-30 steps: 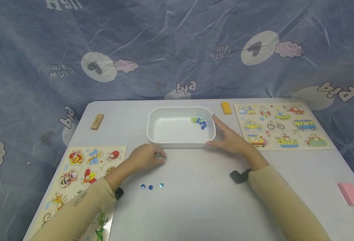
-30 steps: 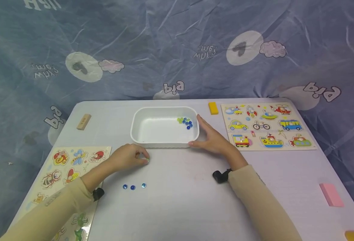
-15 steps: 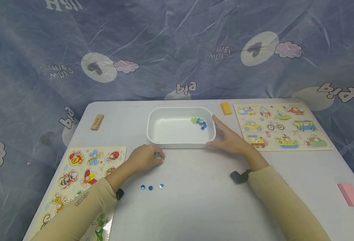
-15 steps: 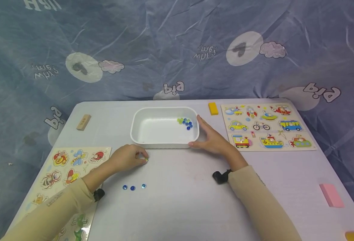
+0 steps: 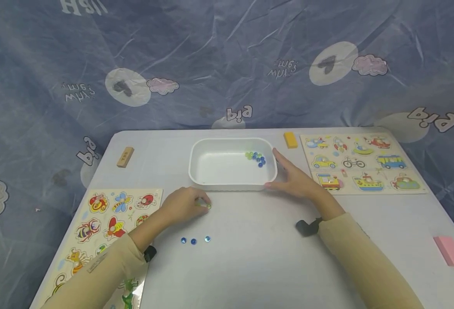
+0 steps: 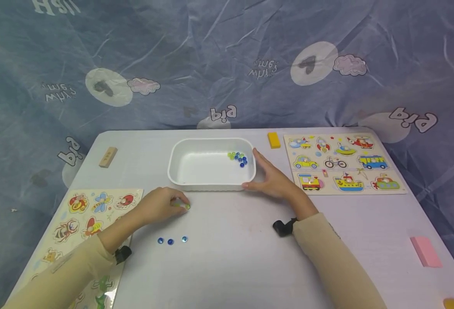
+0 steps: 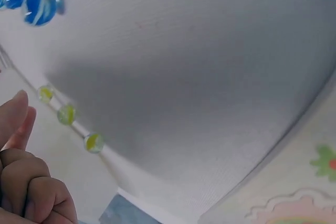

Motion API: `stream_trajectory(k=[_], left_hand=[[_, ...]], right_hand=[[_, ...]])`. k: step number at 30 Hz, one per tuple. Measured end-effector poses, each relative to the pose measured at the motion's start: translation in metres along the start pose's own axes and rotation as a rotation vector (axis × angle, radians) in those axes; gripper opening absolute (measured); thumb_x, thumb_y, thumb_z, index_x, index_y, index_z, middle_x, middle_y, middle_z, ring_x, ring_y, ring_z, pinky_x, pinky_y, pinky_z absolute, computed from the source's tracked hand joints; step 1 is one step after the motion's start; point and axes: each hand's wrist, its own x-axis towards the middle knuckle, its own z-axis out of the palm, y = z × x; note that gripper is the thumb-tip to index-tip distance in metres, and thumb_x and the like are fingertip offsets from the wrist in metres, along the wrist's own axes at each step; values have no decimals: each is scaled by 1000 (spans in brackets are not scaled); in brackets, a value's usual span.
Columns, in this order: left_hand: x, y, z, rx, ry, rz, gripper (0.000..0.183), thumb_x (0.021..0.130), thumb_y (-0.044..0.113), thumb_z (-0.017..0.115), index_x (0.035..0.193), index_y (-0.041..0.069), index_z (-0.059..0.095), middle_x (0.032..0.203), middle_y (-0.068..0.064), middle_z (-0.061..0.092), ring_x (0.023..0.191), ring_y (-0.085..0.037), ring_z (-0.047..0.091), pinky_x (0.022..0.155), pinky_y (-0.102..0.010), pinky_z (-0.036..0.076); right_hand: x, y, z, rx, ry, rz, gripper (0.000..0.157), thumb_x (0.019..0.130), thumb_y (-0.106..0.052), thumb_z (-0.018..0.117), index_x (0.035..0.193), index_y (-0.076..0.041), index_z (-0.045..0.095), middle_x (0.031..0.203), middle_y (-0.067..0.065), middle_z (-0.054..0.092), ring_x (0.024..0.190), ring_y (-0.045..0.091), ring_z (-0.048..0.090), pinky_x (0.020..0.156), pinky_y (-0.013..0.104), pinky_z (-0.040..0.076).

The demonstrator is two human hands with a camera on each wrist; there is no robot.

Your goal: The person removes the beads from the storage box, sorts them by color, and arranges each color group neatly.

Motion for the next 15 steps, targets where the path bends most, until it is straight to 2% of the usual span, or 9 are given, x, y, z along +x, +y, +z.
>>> stream_trajectory(k=[9,15], left_hand=[[-12,17,-28,-55,36,64,16,80,28,74,95,26,73,52,5,41,48,-9,36,46,-24,29],[-5,34,-50,-126,96,95,16,83,30,72,98,24,71,50,4,35,46,-10,30,46,-25,28]], right_hand=[[0,-2,0,13,-5,2,111,72,-53,75,151,-31,1,160,-8,1,148,20,1,118,49,10],[-2,-2,0,14,1,-1,111,71,-53,76,151,-32,1,159,-10,2,148,20,2,118,49,11]])
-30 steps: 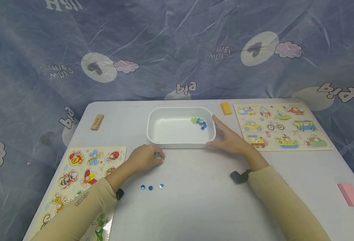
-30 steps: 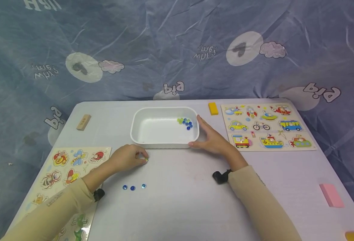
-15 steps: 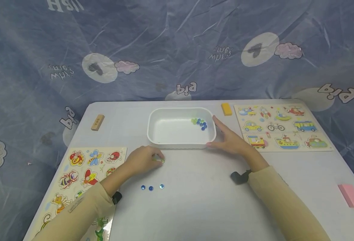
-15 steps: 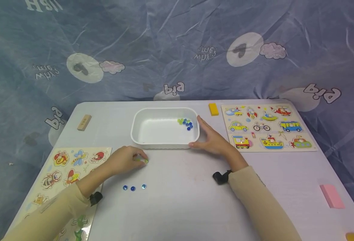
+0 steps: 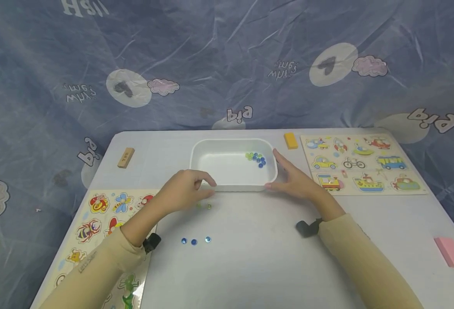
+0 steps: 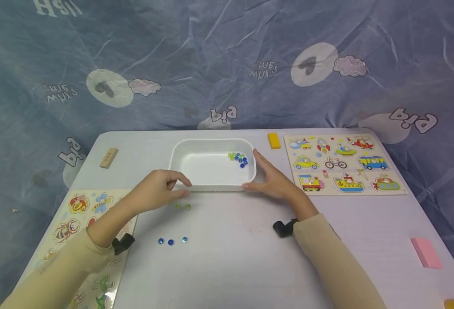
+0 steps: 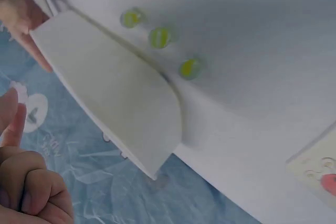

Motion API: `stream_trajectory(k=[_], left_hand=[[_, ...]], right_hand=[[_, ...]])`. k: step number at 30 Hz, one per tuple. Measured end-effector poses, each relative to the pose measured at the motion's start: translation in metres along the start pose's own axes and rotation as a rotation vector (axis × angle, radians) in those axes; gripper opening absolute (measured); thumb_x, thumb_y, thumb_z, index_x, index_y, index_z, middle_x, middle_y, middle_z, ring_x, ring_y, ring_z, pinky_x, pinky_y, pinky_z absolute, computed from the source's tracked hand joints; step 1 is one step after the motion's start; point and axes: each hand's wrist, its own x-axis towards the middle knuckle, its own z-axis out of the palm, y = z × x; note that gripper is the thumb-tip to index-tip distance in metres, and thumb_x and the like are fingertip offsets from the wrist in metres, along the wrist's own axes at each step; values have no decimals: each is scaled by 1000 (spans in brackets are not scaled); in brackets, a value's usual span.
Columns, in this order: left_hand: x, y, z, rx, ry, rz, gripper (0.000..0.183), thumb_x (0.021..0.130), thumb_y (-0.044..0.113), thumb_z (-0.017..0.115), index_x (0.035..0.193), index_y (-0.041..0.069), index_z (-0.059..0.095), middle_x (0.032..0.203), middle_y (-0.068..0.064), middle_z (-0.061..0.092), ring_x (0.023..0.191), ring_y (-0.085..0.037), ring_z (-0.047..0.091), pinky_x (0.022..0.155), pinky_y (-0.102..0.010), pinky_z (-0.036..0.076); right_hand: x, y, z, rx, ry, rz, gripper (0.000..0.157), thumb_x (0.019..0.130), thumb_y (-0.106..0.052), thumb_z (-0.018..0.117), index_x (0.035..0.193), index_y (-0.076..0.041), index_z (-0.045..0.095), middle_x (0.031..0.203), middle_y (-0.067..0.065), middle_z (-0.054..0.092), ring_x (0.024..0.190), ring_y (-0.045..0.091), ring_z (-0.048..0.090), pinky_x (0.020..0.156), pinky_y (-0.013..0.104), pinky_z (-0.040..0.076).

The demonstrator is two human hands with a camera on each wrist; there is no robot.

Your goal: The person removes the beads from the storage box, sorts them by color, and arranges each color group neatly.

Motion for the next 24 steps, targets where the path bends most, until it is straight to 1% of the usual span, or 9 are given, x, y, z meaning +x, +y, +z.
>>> stream_trajectory(k=[4,7,8,9,11,12,14,18,24], left_hand=[[18,6,-2,-57,34,15,19,84,31,71,101,25,69,51,3,33,46,-12,28,46,-25,28],[36,8,3,-118,48,19,20,84,32,71,103,27,68,58,1,31,51,-15,27,48,-27,28],[43,9,5,-139,54,23,20,84,32,71,103,27,68,61,1,40,53,-14,36,51,-27,35],[49,10,8,-163,59,21,20,84,32,71,103,28,68,68,1,50,59,-14,46,57,-28,42],[63,14,13,-216,61,21,20,83,31,71,103,28,68,93,0,63,84,-18,60,76,-33,50],[69,16,16,-240,60,22,21,83,31,72,103,28,68,107,0,65,99,-20,62,87,-37,49],[82,22,22,-271,49,25,21,83,30,72,104,28,68,131,3,58,124,-26,54,101,-43,43],[107,32,35,-277,7,25,23,83,31,71,105,26,68,131,3,58,124,-27,53,100,-42,44],[135,42,54,-169,-25,1,28,81,30,73,108,21,69,119,0,64,102,-19,56,87,-37,48]], right_hand=[[0,-1,-1,2,1,1,111,71,-53,76,151,-32,2,159,-10,2,148,19,3,118,48,11],[0,-1,-1,1,0,1,111,71,-52,76,151,-31,2,159,-10,3,148,19,3,118,48,11],[0,-2,-1,0,0,0,111,71,-52,76,151,-31,2,159,-9,3,148,20,3,118,49,11],[0,-1,-1,0,-1,1,111,71,-53,76,151,-31,2,159,-9,3,148,20,3,118,49,11],[0,-1,-1,1,-3,3,111,71,-53,76,151,-31,2,159,-9,2,148,20,3,118,50,11],[0,-1,-1,1,-3,3,111,71,-53,76,151,-32,2,159,-9,3,148,20,3,117,50,11],[0,-1,-1,0,-2,2,110,72,-54,75,151,-33,2,159,-10,3,148,20,3,117,50,11],[0,1,0,-3,3,-14,109,72,-54,74,151,-33,2,159,-11,3,148,19,4,117,51,12],[-3,-7,-3,0,-3,-3,108,75,-49,75,152,-27,2,160,-8,3,148,20,3,117,50,12]])
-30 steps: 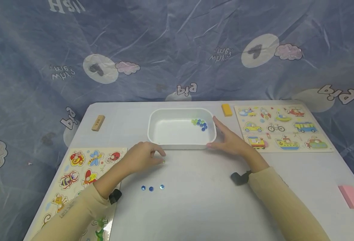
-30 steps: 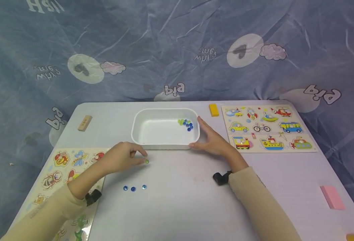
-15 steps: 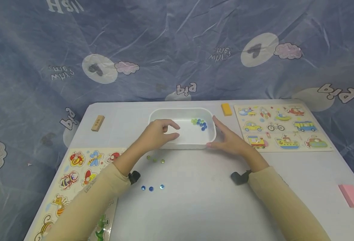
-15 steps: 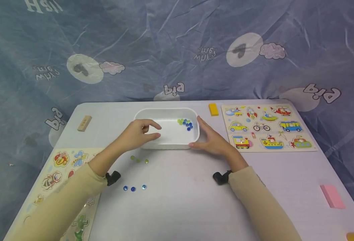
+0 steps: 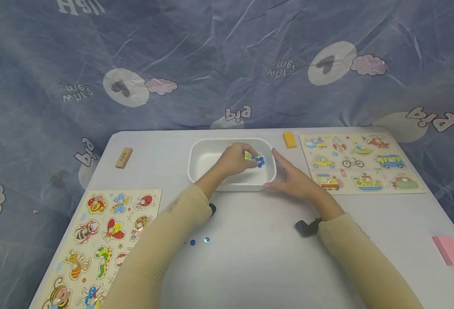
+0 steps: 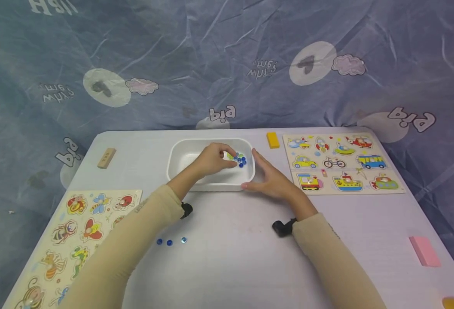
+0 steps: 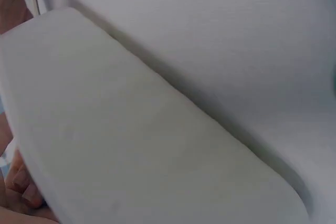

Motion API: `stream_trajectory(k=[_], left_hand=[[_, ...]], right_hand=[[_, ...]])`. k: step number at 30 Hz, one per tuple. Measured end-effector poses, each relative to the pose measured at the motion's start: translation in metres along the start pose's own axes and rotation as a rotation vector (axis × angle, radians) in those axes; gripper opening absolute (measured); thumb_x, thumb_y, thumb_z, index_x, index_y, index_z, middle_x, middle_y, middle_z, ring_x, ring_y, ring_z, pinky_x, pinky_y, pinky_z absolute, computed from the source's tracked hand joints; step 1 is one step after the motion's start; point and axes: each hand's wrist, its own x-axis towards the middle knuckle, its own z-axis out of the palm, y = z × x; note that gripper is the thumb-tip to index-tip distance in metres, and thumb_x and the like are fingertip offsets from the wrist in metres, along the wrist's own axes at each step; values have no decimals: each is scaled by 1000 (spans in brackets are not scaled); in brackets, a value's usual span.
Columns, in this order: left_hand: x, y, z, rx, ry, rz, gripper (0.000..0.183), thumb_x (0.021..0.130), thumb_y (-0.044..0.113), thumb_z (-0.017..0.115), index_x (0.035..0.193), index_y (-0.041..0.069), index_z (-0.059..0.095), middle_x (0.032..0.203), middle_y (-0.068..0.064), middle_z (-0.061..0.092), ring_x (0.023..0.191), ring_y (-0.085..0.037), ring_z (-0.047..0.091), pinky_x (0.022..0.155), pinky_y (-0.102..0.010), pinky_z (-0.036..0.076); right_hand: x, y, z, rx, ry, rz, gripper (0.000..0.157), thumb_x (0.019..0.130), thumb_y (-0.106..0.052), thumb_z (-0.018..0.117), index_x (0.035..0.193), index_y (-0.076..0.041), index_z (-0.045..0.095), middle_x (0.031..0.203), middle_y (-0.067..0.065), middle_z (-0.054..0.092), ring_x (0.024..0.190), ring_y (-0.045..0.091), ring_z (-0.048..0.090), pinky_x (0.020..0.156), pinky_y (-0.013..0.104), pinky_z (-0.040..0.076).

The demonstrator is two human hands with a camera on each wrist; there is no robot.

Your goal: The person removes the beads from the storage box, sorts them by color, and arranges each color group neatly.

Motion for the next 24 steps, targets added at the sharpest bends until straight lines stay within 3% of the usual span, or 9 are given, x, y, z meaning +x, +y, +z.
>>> stream_trajectory(k=[5,9,16,24], left_hand=[[16,1,14,72,-16,-69,31,78,32,76,107,22,70,124,4,63,113,-19,58,96,-37,46],[23,2,20,96,-9,-134,31,76,31,77,105,22,70,126,4,62,118,-20,57,97,-39,45],[30,4,27,182,1,-171,27,77,29,75,102,21,70,118,4,66,107,-21,61,92,-41,47],[31,9,31,236,-23,-189,20,79,28,74,96,20,69,99,3,70,89,-18,62,83,-37,49]], right_hand=[[-10,-22,-6,33,-13,-2,105,79,-35,76,153,-14,4,160,3,3,148,26,3,117,51,11],[-15,-33,-9,29,-16,0,103,80,-33,75,152,-11,5,160,6,5,148,27,4,117,50,12],[2,7,1,16,6,-15,110,72,-53,75,151,-32,2,159,-10,4,148,19,4,118,48,11],[1,6,0,17,3,-21,110,72,-52,76,151,-31,3,159,-10,4,148,20,4,118,48,11]])
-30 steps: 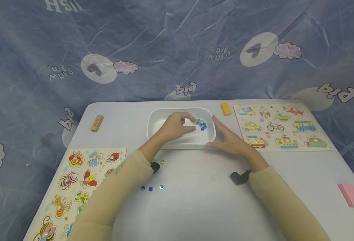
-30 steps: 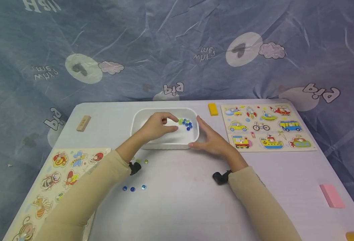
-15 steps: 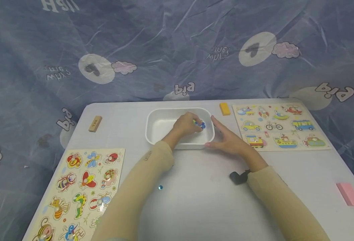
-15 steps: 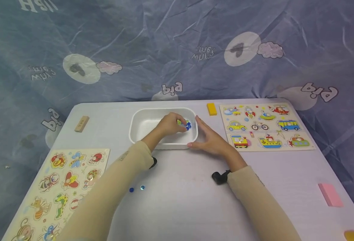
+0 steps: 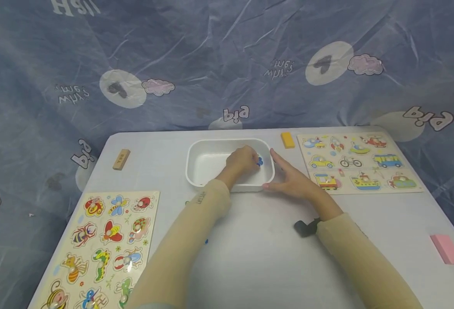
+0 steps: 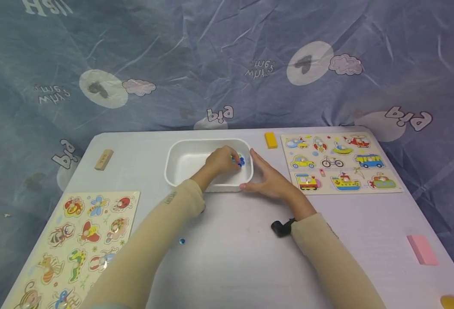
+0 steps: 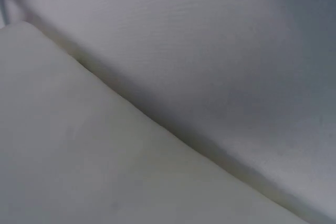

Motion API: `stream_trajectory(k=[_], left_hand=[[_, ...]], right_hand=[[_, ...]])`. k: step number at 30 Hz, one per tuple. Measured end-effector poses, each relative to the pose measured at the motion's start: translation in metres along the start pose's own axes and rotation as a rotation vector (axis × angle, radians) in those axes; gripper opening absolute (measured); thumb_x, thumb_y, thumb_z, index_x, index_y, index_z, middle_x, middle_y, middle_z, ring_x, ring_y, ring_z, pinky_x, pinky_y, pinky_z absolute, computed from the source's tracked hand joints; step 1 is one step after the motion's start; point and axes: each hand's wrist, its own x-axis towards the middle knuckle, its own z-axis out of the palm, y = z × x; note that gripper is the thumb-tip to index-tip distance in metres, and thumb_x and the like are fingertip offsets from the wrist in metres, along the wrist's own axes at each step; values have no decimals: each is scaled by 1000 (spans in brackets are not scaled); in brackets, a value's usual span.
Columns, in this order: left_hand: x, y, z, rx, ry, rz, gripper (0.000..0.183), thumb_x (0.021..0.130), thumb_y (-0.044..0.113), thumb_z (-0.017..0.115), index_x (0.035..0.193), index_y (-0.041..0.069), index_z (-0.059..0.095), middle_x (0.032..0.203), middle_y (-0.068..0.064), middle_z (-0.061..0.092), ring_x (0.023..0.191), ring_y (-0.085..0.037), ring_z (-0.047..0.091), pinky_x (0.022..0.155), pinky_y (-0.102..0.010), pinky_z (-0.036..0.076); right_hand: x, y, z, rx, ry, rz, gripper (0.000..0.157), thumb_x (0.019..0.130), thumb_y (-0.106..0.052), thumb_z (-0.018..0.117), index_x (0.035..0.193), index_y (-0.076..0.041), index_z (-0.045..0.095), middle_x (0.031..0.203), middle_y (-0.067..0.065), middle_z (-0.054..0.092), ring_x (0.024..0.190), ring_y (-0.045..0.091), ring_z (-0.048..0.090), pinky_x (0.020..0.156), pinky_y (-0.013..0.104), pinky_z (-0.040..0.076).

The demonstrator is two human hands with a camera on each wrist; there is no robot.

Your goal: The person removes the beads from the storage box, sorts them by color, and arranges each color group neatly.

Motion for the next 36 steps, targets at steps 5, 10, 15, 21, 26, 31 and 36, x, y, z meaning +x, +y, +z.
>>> stream_trajectory(k=[5,10,15,21,26,31,36], left_hand=[[3,1,4,41,9,13,15,77,27,75,89,21,69,93,5,70,85,-16,62,80,-37,49],[6,3,8,88,-2,8,10,77,27,75,83,22,69,88,6,70,81,-16,62,78,-38,50],[4,7,7,121,-25,16,9,79,25,70,75,19,64,74,5,67,69,-15,59,70,-35,48],[-2,12,-5,112,-59,42,14,84,28,65,76,18,62,70,4,62,67,-15,57,64,-33,47],[-15,11,-22,78,-64,110,18,86,34,64,94,18,67,90,4,67,81,-15,60,75,-34,50],[-36,9,-45,-11,-57,202,22,87,37,63,99,19,68,96,4,66,82,-13,59,74,-31,49],[-69,4,-70,-150,-5,299,20,88,36,64,99,21,69,65,2,49,55,-11,43,50,-24,38]], right_hand=[[-1,-1,0,9,0,-10,111,72,-51,76,152,-28,3,159,-10,3,148,19,3,118,47,10],[-1,-2,0,11,0,-17,110,73,-50,76,152,-27,3,159,-10,3,148,19,3,118,48,10],[-1,-2,0,7,0,-9,110,72,-52,76,152,-28,3,159,-12,3,148,19,3,118,47,10],[-2,-2,0,4,3,-2,111,72,-52,76,152,-25,4,159,-11,3,148,18,3,118,47,10],[-2,-3,0,1,2,7,112,72,-54,75,152,-27,3,159,-11,3,148,19,3,118,48,11],[-2,-1,0,-4,2,15,110,72,-55,74,152,-30,2,159,-11,3,148,20,3,117,50,11],[-1,0,1,-10,0,18,110,73,-55,74,151,-31,1,159,-9,3,148,21,3,117,50,10]])
